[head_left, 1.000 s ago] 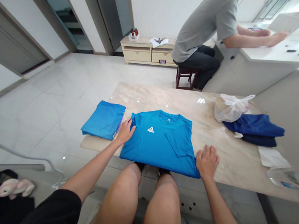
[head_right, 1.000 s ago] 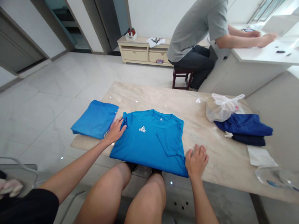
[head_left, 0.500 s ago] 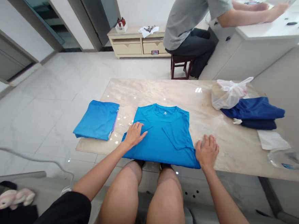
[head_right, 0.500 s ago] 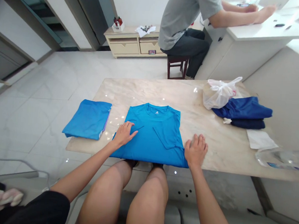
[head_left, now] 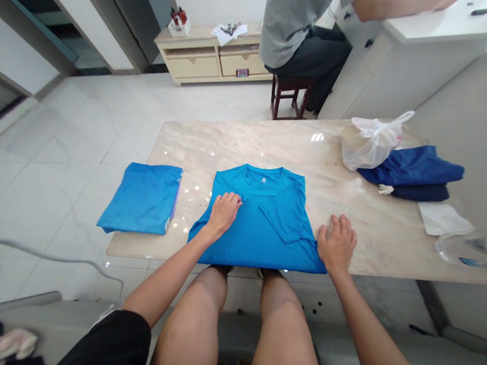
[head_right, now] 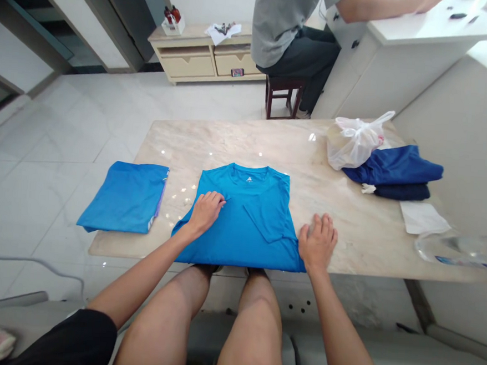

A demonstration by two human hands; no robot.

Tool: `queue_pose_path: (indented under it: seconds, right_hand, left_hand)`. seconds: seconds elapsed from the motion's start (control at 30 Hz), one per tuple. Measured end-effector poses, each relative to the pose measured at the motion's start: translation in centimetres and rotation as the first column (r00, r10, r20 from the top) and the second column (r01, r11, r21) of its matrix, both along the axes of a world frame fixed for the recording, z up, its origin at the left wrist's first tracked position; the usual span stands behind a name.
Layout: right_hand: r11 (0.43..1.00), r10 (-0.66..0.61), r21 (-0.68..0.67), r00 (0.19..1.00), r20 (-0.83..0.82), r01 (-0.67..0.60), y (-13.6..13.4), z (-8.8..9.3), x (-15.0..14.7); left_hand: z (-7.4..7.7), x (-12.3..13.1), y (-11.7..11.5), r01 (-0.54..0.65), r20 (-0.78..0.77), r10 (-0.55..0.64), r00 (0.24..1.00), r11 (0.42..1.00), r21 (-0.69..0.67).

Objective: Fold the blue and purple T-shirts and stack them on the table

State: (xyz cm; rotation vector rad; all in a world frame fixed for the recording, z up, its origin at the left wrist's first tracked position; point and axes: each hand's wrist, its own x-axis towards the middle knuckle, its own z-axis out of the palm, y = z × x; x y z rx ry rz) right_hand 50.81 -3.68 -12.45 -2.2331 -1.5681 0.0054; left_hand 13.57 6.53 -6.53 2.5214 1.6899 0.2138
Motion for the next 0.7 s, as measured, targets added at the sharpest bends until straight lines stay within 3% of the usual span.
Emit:
queue_pose_path:
  seconds: [0.17,0.3,0.47,0.6,0.7]
  right_hand:
    - [1.000,-0.007,0.002,1.000,0.009,0.007,-0.1,0.0,0.0]
    - [1.000,-0.003,0.002,1.000,0.023,0.003,-0.1,0.0,0.2]
    - [1.000,0.003,0.013,1.000,0.026,-0.004,-0.1,-0.2,0.3]
    - [1.000,0.006,0.015,1.000,0.019,-0.006,-0.1,-0.1,0.3]
    - [1.000,-0.004,0.010,1.000,0.022,0.004,-0.1,0.0,0.2]
  left_hand:
    - [0.3,1.6,-0.4,0.082,0.194,-0.070,0.978,0.995,-0.055]
    - [-0.5,-0.2,-0.6,0.129,0.314,-0.106,0.943,0.990,-0.055]
    - [-1.3,-2.1,-0.5,0.254,0.291,-0.234,0.928,0.967,-0.032]
    - [-1.4,-0.9,0.1,0.105,0.208,-0.101,0.973,0.994,-0.010]
    - [-1.7,0.6,0.8,0.115,0.171,-0.107,0.979,0.993,-0.037]
